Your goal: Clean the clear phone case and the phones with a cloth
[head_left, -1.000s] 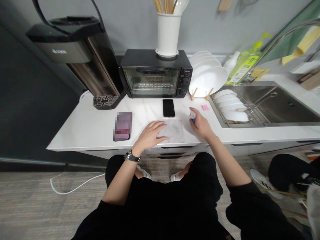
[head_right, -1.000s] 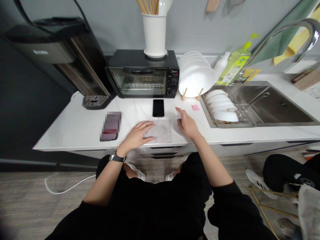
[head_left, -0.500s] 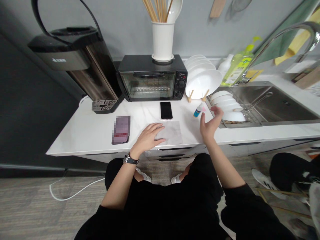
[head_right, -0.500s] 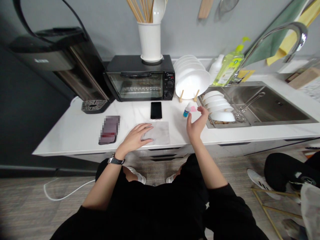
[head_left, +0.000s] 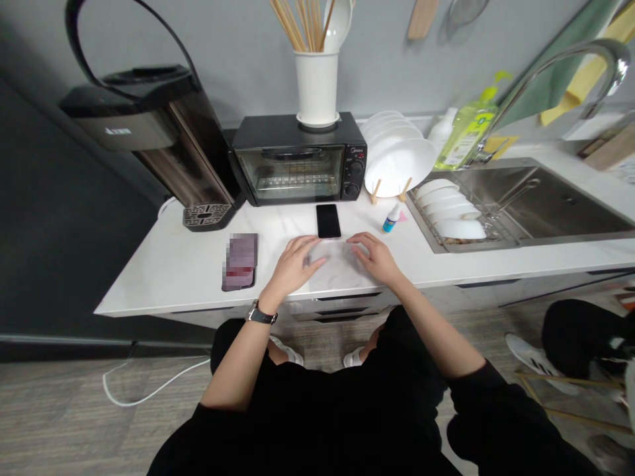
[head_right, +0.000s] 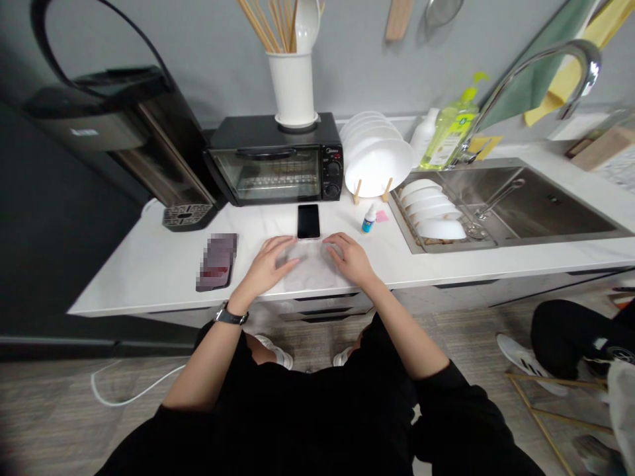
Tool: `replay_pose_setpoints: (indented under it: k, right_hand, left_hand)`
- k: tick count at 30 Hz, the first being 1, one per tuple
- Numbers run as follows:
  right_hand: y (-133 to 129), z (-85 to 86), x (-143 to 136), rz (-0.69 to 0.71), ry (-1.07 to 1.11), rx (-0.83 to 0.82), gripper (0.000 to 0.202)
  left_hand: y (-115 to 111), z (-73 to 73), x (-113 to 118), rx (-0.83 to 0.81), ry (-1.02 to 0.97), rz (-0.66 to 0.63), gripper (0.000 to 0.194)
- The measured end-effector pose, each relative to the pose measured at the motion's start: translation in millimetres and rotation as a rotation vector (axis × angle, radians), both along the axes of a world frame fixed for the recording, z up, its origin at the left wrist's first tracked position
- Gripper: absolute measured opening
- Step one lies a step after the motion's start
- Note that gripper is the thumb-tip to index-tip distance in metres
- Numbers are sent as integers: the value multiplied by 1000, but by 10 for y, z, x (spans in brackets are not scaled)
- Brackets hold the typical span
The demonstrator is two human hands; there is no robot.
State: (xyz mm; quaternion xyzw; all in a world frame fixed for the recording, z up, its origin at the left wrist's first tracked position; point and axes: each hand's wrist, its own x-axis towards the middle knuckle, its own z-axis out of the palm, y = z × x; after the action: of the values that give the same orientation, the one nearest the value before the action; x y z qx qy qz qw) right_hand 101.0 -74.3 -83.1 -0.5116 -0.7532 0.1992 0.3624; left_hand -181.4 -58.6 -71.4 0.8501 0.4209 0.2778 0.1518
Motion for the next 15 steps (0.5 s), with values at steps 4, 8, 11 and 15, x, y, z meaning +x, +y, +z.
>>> replay_pose_setpoints:
  k: [4, 8, 11, 15]
  right_hand:
    - [497, 42, -85, -80, 33, -134, 23]
    - [876, 107, -186, -28, 55, -231, 21]
    - [981, 158, -220, 10, 41, -232, 17]
    - [1021, 168, -263, -74, 24, -61, 16]
  left_hand:
    - [396, 130, 403, -136, 206, 217, 84]
    - [803, 168, 725, -180, 328, 279, 93]
    - [1025, 173, 681, -168, 345, 221, 97]
    - [1179, 209, 391, -172, 374, 81, 95]
